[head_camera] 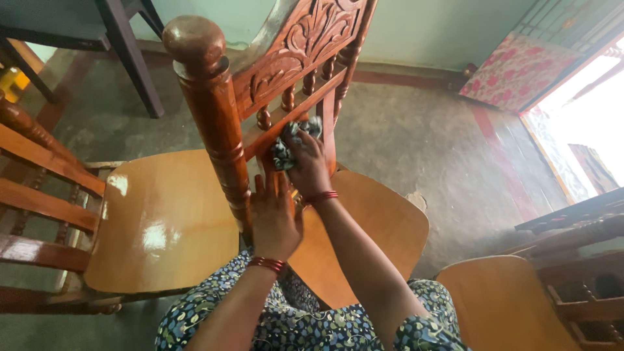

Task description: The person sits on the floor and wipes a wooden chair with a cloth. They clean the backrest, legs, and seat of the chair, moving the chair slightly to access different areas. The person then moves to a second chair and repeats the cleaning process.

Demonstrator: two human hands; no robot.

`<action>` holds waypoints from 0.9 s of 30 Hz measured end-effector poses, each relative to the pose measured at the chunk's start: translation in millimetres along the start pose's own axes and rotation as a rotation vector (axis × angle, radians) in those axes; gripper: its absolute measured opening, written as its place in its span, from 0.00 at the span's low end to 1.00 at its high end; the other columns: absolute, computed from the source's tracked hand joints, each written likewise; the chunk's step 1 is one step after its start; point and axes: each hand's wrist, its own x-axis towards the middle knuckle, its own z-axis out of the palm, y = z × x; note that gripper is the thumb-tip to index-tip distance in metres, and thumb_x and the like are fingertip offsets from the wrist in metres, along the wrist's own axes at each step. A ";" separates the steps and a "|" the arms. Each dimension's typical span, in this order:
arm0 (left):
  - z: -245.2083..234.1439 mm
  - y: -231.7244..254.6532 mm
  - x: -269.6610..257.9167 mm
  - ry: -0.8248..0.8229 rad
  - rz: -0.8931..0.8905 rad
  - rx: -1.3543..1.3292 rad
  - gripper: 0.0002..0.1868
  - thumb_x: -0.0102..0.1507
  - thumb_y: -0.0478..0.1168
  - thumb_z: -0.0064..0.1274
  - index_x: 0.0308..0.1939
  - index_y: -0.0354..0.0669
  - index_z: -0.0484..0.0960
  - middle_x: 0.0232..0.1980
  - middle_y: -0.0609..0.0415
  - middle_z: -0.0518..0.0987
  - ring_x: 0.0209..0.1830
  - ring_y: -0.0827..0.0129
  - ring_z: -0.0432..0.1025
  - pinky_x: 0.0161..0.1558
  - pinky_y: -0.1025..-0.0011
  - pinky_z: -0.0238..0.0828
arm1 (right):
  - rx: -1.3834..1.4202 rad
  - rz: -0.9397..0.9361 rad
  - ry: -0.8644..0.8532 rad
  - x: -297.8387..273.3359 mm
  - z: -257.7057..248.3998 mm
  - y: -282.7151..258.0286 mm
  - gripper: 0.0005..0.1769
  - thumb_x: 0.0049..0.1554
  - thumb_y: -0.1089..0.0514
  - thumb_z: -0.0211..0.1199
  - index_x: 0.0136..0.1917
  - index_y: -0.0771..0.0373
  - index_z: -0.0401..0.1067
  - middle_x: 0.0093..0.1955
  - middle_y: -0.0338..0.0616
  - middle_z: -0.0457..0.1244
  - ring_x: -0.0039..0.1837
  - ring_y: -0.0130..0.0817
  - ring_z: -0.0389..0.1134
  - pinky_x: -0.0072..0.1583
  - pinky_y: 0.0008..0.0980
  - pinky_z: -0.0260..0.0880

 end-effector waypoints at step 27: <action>14.0 -46.1 -6.0 -0.254 0.061 -0.016 0.47 0.54 0.48 0.65 0.75 0.44 0.62 0.81 0.40 0.50 0.81 0.47 0.46 0.77 0.52 0.42 | 0.010 0.049 0.165 -3.8 22.9 40.6 0.32 0.53 0.63 0.68 0.71 0.56 0.70 0.76 0.53 0.59 0.75 0.52 0.61 0.74 0.44 0.62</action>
